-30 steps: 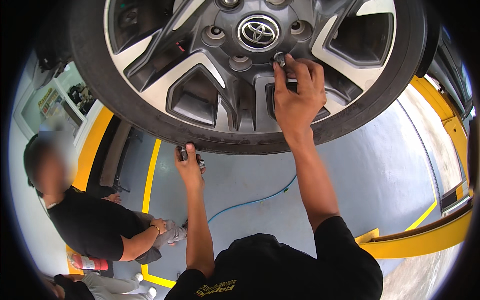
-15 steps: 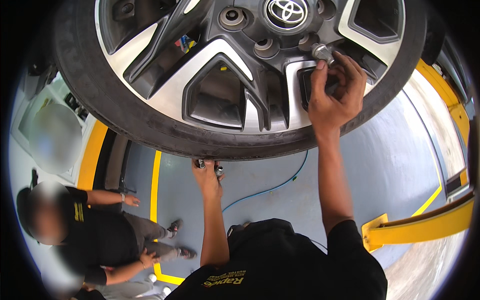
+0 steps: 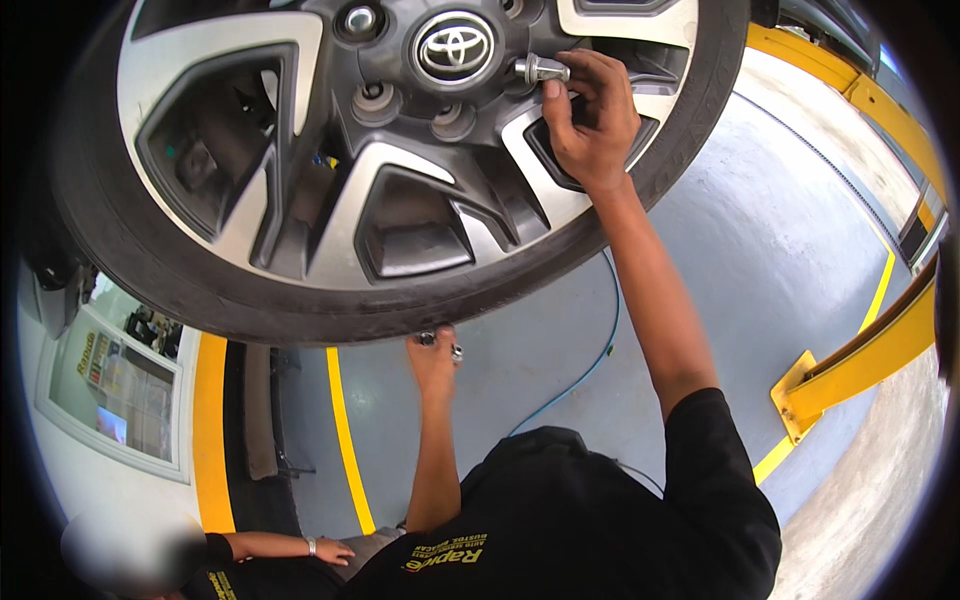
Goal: The person removes brake pads from a car's caliper, then installs a tire onto the wheel hub and tightens the lug nuts by hand. The task occurs in a professional auto repair shop with a vehicle on a lift.
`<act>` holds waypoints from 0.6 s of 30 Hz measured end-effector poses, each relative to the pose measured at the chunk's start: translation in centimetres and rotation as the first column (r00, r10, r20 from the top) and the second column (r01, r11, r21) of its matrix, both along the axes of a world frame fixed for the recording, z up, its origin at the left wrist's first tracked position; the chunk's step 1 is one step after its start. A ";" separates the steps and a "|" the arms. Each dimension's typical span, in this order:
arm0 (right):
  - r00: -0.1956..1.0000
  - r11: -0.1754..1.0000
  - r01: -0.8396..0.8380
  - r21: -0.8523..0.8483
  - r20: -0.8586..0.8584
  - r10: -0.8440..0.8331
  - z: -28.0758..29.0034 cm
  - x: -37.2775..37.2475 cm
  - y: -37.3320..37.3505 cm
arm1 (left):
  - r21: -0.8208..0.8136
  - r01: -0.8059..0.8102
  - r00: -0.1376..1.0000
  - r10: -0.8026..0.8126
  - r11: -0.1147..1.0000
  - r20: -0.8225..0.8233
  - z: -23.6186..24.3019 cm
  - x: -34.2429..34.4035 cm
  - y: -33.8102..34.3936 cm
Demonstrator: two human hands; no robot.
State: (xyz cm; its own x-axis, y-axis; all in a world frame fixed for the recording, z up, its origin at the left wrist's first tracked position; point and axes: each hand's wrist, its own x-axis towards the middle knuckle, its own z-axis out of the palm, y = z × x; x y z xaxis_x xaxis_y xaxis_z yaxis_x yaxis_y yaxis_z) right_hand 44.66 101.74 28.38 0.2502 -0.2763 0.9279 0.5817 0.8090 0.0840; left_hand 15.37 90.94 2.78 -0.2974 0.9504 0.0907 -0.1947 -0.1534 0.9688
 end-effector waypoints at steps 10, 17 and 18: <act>0.993 0.995 0.077 -0.063 0.095 -0.071 8.8 -3.2 -9.3 | -0.008 0.087 0.985 -0.085 0.996 0.152 0.3 3.0 -0.7; 0.930 0.873 0.362 0.326 -0.183 -0.318 16.2 -1.6 -2.3 | 0.224 0.359 0.678 -0.418 0.906 0.605 -7.3 0.9 3.0; 0.955 0.901 0.289 0.325 -0.168 -0.245 18.7 -3.1 -2.3 | 0.280 0.421 0.666 -0.504 0.863 0.550 -8.8 -0.4 3.9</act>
State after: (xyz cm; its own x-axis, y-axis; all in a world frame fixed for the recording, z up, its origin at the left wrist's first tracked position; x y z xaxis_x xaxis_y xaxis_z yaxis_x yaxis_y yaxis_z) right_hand 41.61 99.47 47.07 0.2253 -0.6433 0.7317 0.7948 0.5557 0.2438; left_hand 14.93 94.84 -6.03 0.1465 0.9737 0.1742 -0.7910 0.0095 0.6117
